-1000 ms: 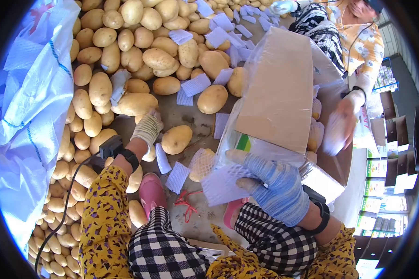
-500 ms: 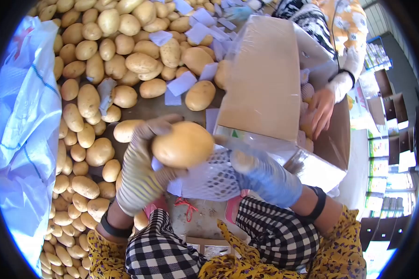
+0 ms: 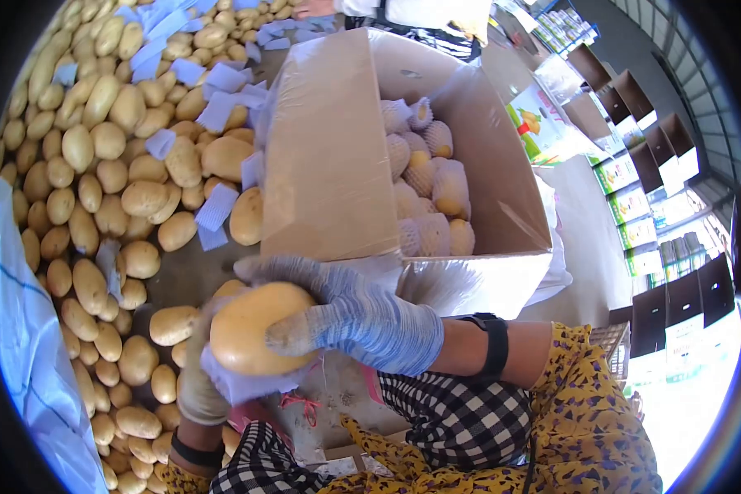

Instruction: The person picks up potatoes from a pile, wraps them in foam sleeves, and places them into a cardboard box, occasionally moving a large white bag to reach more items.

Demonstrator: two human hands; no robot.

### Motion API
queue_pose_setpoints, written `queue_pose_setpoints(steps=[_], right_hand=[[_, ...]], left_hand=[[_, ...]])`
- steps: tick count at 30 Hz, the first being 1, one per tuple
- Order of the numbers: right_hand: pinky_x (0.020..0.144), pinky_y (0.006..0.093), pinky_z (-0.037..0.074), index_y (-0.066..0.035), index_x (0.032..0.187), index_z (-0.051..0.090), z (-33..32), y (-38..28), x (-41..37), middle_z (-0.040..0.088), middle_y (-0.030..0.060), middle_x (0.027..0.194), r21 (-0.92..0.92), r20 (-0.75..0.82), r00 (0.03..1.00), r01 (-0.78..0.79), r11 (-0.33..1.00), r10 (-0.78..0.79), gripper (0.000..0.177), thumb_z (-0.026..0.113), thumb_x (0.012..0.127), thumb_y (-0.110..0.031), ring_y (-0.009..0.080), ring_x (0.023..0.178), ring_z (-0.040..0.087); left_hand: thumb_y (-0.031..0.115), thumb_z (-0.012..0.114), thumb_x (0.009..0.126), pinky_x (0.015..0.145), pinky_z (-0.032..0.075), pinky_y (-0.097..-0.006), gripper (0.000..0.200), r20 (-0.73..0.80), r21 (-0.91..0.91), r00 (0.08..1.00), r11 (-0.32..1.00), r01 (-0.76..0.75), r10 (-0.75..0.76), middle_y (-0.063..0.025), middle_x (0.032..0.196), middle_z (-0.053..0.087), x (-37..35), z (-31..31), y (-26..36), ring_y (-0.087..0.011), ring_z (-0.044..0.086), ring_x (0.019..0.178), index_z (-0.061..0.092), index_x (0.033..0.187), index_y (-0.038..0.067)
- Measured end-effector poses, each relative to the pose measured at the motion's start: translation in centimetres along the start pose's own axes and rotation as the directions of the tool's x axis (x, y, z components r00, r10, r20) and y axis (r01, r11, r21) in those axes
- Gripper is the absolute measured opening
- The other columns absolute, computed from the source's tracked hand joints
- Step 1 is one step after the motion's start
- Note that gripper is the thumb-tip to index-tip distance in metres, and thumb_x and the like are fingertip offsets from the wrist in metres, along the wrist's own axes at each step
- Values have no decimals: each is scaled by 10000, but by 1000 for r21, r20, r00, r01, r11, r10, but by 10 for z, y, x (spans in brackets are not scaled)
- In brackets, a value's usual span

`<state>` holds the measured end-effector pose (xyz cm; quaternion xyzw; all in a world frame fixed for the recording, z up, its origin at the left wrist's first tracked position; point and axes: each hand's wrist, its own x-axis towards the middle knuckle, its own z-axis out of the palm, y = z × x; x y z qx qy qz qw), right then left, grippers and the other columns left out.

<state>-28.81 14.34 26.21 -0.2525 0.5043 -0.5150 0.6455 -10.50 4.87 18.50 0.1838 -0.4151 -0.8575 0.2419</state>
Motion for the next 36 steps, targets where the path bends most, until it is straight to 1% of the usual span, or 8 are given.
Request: queue_pose_setpoints(steps=[5,9,18,22,26,27,30,36], right_hand=[[867,354,520,-11,1267,517,-12,-17,-19,586,179,1140,-949,8,752,213,233,-659,631,755,725,-232,311,968,619],[827,399,525,-36,1124,591,-57,-54,-39,603,174,1036,-964,265,477,133,-229,-838,491,737,713,-263,393,894,614],[908,437,497,-101,1283,501,-259,-119,29,478,186,1315,-714,-468,432,-699,42,-771,594,708,768,-310,375,1143,546],[1120,396,305,-44,1444,326,-346,-73,44,343,236,1475,-736,-636,753,-657,-161,-166,713,644,847,-269,350,1364,357],[1008,317,422,-41,1414,413,-293,-95,35,550,144,1332,-714,-698,694,-658,238,-175,618,634,869,-229,229,1179,557],[984,330,441,-17,1312,525,-362,-85,30,603,169,1246,-887,-287,807,-428,-175,-516,508,623,861,-227,242,1145,579],[961,268,442,-9,1295,543,-306,-110,18,629,103,1204,-966,-254,763,-169,195,-595,402,564,901,-82,160,1099,581],[942,265,449,12,1224,589,-155,-103,-23,639,99,1167,-989,-141,610,-46,143,-780,324,581,909,-66,145,1060,589]], left_hand=[[342,651,901,792,487,-284,381,3,427,987,892,-149,164,-62,953,595,2,21,20,-148,590,868,499,1089,46],[418,676,871,743,499,-283,531,87,177,989,975,-134,121,-64,926,605,23,35,24,-146,598,816,500,1188,30],[371,598,931,765,488,-294,497,-121,137,993,990,22,-6,-58,996,582,39,-4,-20,-144,585,838,466,1255,17],[307,524,975,796,481,-260,427,-136,366,988,922,121,-76,-51,979,568,37,-27,-36,-129,588,877,450,1256,-6],[312,533,960,880,467,-283,428,-223,436,959,862,258,-174,-77,1043,607,31,-62,-44,-150,587,955,500,1235,-14],[234,559,936,874,469,-280,401,-294,441,934,838,321,-203,-81,1040,606,28,-66,-44,-142,582,955,496,1235,-24],[118,602,884,803,500,-288,275,-398,761,917,568,314,27,-75,950,612,9,-114,-76,-159,597,910,589,1143,25],[139,644,821,766,511,-401,194,-241,970,953,22,241,184,-182,981,638,-1,-126,-73,-334,635,863,638,1000,67]])
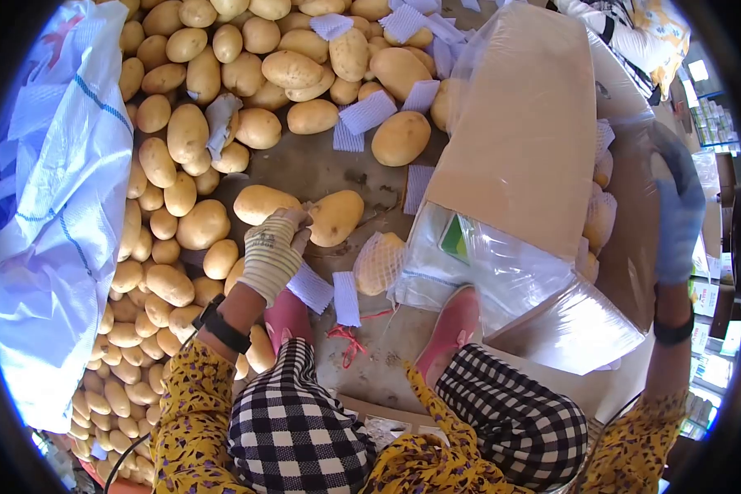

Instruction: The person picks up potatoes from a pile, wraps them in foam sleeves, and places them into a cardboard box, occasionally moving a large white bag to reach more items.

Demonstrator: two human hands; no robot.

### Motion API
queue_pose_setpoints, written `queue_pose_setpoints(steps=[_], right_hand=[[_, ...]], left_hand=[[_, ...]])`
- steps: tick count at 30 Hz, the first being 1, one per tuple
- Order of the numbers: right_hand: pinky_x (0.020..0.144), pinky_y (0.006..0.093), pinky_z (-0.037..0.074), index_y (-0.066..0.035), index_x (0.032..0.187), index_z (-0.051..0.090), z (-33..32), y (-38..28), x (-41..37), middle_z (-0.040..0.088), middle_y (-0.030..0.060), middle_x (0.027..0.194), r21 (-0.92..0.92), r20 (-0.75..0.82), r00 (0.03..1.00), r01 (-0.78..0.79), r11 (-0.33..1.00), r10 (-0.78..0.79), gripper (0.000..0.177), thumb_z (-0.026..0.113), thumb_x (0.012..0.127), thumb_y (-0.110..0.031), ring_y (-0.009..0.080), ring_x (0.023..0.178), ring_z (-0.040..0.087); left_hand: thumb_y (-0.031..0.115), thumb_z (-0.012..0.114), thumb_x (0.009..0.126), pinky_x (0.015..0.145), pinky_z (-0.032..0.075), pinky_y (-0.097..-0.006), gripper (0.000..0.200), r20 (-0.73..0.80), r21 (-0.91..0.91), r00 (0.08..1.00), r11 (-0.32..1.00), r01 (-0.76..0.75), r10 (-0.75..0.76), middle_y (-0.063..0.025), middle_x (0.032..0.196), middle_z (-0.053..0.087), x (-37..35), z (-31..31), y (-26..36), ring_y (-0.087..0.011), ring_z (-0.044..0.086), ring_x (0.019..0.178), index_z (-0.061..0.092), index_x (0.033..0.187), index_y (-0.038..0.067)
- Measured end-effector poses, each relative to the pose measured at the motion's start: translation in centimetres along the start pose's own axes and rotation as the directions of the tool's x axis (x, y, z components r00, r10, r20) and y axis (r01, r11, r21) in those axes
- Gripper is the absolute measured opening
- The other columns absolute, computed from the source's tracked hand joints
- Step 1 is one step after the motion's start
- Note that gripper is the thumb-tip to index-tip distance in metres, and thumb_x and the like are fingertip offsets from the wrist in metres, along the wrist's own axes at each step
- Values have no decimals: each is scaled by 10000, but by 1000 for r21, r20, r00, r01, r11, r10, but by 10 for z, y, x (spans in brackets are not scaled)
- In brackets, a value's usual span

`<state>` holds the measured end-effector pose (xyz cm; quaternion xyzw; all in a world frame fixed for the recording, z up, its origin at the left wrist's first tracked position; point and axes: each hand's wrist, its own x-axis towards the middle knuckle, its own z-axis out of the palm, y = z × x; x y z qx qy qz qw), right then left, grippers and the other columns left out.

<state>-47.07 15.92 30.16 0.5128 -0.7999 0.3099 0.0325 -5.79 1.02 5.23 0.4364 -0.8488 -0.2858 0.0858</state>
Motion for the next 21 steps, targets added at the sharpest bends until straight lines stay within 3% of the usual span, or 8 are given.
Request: queue_pose_setpoints(steps=[3,7,9,14,15,17,19,21], right_hand=[[948,285,451,32,1203,593,-4,-61,-41,643,109,1153,122,98,994,41,992,-53,315,581,903,-64,167,1061,594],[942,349,468,42,1155,616,-5,-107,-79,652,152,1130,101,267,939,197,975,-217,308,613,864,-60,252,1048,622],[930,390,480,42,1116,635,0,-125,-86,655,192,1110,64,375,861,345,936,-343,307,651,831,-71,309,1032,636],[799,354,533,-29,1147,642,34,-142,-97,655,179,1085,305,454,842,162,938,-292,347,698,812,-103,280,938,665],[781,350,539,-36,1153,640,39,-145,-94,654,177,1078,324,469,823,176,929,-320,356,703,810,-107,281,919,669],[758,353,542,-39,1160,636,50,-153,-88,647,173,1076,284,505,780,254,925,-370,362,699,812,-114,297,880,667],[756,368,537,-45,1192,611,66,-166,-96,630,165,1102,230,530,775,259,938,-344,403,695,807,-128,320,887,650],[783,382,524,-38,1211,593,85,-169,-97,623,165,1129,312,543,715,314,896,-440,442,694,791,-131,321,920,638]], left_hand=[[149,626,810,756,501,-393,188,265,149,962,983,-108,66,-138,939,631,-5,-2,19,-310,625,870,635,990,97],[117,556,802,820,463,-361,224,450,347,826,786,-511,339,-46,1014,586,-45,32,4,-235,557,958,628,1008,165],[132,537,820,831,451,-363,193,474,388,826,770,-507,305,-43,998,575,-54,46,-23,-229,548,953,628,987,165],[162,552,834,819,463,-398,165,509,347,799,773,-531,321,-86,969,617,-56,39,-38,-250,589,966,667,950,138],[151,583,845,783,475,-368,210,529,253,813,869,-424,243,-60,951,618,-51,22,-23,-238,589,887,652,1043,151],[194,630,872,779,496,-323,302,418,-270,908,955,122,2,-60,1011,647,-44,-14,23,-204,620,887,613,1157,96],[201,587,874,896,478,-383,352,366,-717,927,660,223,85,-148,1088,652,-42,-31,45,-263,632,990,591,1177,22],[185,578,935,874,477,-310,330,338,-902,908,360,238,247,-90,1022,639,-42,-62,80,-148,599,972,526,1221,28]])
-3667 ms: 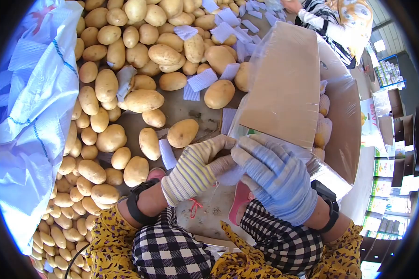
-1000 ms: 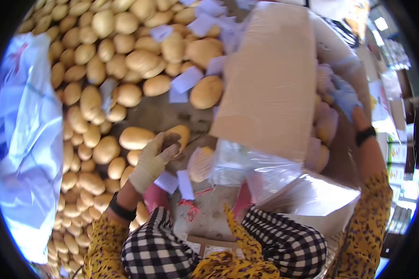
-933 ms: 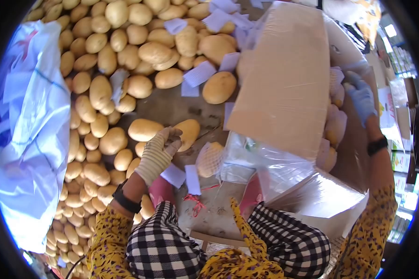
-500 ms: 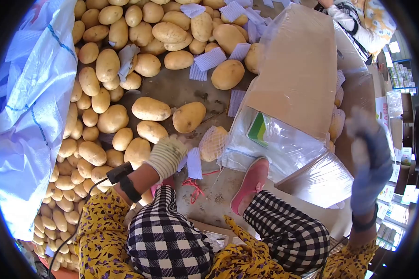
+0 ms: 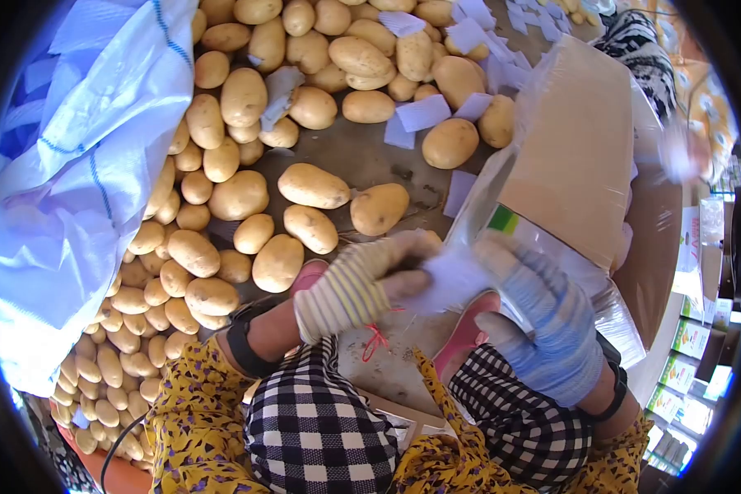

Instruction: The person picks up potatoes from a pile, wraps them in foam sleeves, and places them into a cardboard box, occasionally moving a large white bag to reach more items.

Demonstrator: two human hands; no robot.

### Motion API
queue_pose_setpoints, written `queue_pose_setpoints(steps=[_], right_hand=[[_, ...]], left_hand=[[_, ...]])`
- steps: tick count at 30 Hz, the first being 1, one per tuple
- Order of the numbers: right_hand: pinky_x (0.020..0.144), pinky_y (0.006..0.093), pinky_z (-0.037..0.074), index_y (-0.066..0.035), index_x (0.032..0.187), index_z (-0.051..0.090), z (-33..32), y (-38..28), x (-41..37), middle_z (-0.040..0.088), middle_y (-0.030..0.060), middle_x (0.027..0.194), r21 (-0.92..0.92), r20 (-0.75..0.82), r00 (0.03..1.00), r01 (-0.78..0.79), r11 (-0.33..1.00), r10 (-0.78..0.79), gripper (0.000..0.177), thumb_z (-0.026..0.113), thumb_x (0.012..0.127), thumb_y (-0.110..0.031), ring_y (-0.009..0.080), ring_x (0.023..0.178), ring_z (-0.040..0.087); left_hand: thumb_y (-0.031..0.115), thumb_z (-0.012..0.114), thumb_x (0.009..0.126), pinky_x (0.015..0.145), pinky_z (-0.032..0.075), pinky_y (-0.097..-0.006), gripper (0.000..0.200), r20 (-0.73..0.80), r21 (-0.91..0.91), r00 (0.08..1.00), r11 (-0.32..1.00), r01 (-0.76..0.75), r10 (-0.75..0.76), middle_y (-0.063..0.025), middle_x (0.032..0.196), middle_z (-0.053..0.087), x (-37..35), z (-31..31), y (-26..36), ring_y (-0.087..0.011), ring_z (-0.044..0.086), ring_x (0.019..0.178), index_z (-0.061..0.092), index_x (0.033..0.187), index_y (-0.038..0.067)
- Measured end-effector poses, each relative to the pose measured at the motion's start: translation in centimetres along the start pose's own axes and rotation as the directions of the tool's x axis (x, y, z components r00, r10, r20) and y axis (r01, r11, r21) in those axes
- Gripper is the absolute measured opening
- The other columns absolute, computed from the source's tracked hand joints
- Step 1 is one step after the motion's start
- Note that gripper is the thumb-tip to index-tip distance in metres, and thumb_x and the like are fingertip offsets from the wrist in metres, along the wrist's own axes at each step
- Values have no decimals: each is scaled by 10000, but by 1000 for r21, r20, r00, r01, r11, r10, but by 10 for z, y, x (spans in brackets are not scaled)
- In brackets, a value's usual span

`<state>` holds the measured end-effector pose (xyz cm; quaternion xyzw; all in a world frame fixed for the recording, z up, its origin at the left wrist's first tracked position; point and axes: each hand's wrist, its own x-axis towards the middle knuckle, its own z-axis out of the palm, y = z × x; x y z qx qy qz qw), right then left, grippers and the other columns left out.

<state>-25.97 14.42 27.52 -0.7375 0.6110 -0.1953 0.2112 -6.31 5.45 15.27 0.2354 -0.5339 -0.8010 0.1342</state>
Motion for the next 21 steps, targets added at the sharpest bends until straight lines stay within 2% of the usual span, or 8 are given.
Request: queue_pose_setpoints(steps=[1,3,7,8,11,14,17,21], right_hand=[[796,390,517,-34,1221,584,5,2,5,620,165,1143,14,26,998,49,999,-49,462,693,782,-133,322,936,632],[827,407,499,-17,1225,575,8,2,9,619,156,1133,-220,55,970,244,944,-238,518,681,730,-122,302,975,614],[811,410,499,-10,1208,582,3,-12,16,614,136,1102,-444,79,939,334,831,-336,524,663,701,-110,271,941,608],[807,410,499,-8,1203,584,2,-15,17,612,130,1091,-485,87,936,338,806,-340,523,660,696,-108,264,933,606],[804,406,497,-21,1218,585,16,-5,17,611,122,1054,-408,-26,945,289,866,-327,534,700,708,-130,269,904,601],[800,352,503,-34,1242,563,19,-15,20,601,97,1009,-69,-34,988,-152,986,150,583,774,700,-77,237,905,593],[774,302,500,-33,1290,525,25,-9,23,571,66,978,265,-18,964,-251,931,265,681,810,673,-70,175,871,564],[805,290,491,-30,1313,509,30,-7,26,552,39,979,279,19,965,-256,926,261,689,816,698,-83,134,864,533]], left_hand=[[180,578,939,873,477,-305,323,7,40,999,999,-35,34,-81,1022,635,1,4,6,-140,595,973,525,1221,31],[169,577,948,873,476,-295,309,34,116,994,987,-108,105,-61,1022,626,3,7,15,-123,587,974,523,1222,37],[191,584,955,878,464,-265,326,43,-411,997,909,75,-62,-24,1071,607,-2,7,14,-89,562,970,515,1225,22],[189,584,955,875,461,-258,331,36,-406,998,911,70,-61,-22,1073,605,-3,5,15,-81,556,971,512,1229,18],[182,584,956,866,455,-241,340,36,-412,998,909,61,-51,-16,1075,597,-7,-1,19,-64,542,974,504,1238,9],[171,580,959,865,452,-236,336,45,-404,998,913,57,-42,-14,1072,589,-13,-2,22,-62,536,979,501,1241,7],[163,575,960,871,448,-238,329,16,-316,999,947,51,-49,-10,1071,583,-16,-5,19,-64,533,984,500,1242,11],[162,569,963,875,441,-238,317,-3,-297,1000,955,29,-31,-9,1076,582,-18,-4,21,-65,530,987,504,1238,18]])
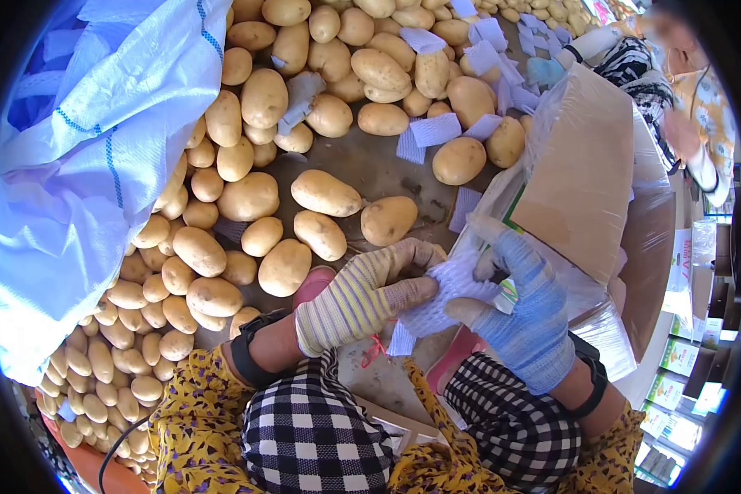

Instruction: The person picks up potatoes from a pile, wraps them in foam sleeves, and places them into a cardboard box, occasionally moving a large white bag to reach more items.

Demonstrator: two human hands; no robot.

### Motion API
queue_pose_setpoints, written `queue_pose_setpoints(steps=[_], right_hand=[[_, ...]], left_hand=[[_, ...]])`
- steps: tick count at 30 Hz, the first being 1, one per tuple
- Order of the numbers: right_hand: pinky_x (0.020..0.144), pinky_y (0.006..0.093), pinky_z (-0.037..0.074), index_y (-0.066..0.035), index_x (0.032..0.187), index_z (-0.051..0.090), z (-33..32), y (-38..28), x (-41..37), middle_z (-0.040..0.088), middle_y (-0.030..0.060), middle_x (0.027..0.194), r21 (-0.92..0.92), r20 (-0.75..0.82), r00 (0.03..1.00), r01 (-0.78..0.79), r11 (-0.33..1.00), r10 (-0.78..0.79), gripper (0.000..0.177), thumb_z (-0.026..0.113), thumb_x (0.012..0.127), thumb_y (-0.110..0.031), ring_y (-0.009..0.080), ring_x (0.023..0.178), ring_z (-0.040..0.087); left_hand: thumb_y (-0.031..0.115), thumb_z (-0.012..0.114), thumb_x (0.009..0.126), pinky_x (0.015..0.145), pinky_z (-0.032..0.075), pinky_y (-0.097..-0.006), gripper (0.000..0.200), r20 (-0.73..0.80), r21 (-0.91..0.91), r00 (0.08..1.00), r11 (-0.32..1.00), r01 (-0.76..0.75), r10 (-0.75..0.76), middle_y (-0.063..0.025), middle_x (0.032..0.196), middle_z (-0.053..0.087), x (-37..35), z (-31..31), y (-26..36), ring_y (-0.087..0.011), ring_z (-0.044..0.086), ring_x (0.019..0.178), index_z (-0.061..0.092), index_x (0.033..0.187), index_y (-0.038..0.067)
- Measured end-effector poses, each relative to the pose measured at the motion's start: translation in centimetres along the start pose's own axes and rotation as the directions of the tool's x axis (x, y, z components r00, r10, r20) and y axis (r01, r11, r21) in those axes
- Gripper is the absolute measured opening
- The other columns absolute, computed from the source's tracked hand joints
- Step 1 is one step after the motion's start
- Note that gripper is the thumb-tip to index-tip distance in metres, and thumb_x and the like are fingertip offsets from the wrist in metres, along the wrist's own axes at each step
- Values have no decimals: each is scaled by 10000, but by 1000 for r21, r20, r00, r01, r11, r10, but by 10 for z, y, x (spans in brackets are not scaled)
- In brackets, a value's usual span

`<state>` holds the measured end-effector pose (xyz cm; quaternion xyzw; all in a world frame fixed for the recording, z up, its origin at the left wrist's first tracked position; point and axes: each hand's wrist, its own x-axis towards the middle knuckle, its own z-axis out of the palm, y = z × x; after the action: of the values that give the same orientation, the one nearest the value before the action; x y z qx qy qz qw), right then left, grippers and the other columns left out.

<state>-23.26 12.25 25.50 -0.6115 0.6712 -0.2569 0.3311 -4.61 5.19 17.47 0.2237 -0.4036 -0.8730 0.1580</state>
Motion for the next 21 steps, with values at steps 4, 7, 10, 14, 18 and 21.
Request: queue_pose_setpoints(steps=[4,7,10,14,18,21], right_hand=[[843,291,485,-29,1324,502,2,3,1,568,50,1025,32,18,997,-70,997,70,699,819,703,-85,135,923,553],[868,296,479,-28,1331,500,0,0,2,584,60,1080,10,51,998,-46,999,46,688,809,718,-78,144,984,566],[869,290,482,-25,1333,503,-9,-8,-1,599,65,1110,146,72,993,-108,983,98,630,765,761,-47,142,992,576],[701,275,516,-60,1304,552,-11,7,-8,656,56,890,213,-15,984,-168,962,175,546,719,784,-48,112,771,604],[750,228,494,-35,1307,538,-6,9,-9,640,35,1003,239,132,982,-163,957,134,491,633,831,36,74,802,569],[717,227,501,-35,1256,587,-8,6,-9,661,34,957,148,192,975,-140,979,111,430,626,832,26,66,761,570]], left_hand=[[171,576,959,851,455,-245,300,-26,107,998,992,63,-60,-7,1050,588,-1,-6,1,-73,544,966,521,1221,35],[190,589,951,802,481,-265,274,18,-47,995,994,-95,96,-2,993,590,-1,0,-6,-86,563,911,552,1185,51],[189,628,911,772,502,-299,262,-271,331,948,941,-72,168,-39,998,603,-11,-36,-6,-143,597,899,581,1133,59],[210,701,806,887,483,-399,407,-561,768,670,5,640,486,-147,1108,602,-44,-132,-38,-297,617,972,560,1132,12],[220,721,787,882,483,-472,532,-740,611,612,-102,785,279,-175,1173,585,-54,-169,-63,-351,588,1080,479,1213,13],[212,749,768,939,464,-459,602,-807,586,542,205,784,233,-212,1228,579,-49,-182,-70,-398,565,1137,440,1241,4]])
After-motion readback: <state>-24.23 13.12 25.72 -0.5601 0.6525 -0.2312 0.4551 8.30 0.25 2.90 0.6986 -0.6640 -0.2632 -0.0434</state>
